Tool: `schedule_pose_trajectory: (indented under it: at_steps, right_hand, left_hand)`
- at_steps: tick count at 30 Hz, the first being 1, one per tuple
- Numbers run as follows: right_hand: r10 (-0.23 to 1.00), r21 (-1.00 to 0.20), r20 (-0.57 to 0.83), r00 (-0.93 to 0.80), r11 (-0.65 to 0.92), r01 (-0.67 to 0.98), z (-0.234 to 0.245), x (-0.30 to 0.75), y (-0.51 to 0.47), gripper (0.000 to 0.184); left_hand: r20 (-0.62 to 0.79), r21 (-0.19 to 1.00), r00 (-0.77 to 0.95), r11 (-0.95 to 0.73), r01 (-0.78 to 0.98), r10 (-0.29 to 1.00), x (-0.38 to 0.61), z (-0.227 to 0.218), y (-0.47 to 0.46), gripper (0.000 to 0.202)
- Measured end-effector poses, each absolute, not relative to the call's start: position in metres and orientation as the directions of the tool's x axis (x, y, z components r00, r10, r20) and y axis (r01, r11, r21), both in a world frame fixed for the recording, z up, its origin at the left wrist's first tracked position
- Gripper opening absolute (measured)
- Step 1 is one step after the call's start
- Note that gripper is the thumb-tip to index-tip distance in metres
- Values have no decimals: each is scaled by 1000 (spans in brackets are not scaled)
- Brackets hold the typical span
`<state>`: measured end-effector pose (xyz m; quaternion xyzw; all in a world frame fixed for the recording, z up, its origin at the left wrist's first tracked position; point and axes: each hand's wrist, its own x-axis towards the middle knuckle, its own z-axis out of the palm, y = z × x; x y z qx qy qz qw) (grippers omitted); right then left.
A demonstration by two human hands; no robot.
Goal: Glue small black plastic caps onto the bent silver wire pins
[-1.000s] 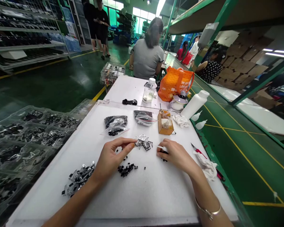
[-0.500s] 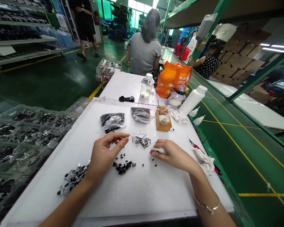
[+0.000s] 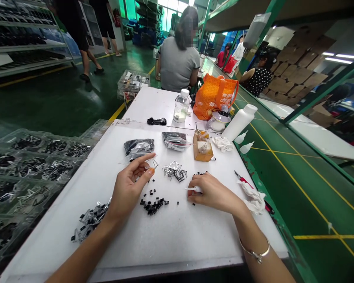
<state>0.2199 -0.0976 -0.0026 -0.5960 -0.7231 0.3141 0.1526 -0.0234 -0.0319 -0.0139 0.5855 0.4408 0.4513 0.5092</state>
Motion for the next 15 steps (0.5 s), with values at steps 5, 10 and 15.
schedule_pose_trajectory:
  at_steps: [5, 10, 15]
  right_hand:
    - [998, -774, -36, -52, 5, 633, 0, 245, -91, 26]
    - [952, -948, 63, 301, -36, 315, 15, 260, -94, 58]
    - [884, -986, -114, 454, -46, -158, 20, 252, -145, 61]
  left_hand:
    - [79, 993, 221, -95, 64, 972, -22, -12, -31, 28]
    - [58, 991, 262, -87, 100, 963, -22, -12, -33, 37]
    - [38, 993, 288, -68, 93, 957, -20, -12, -33, 43]
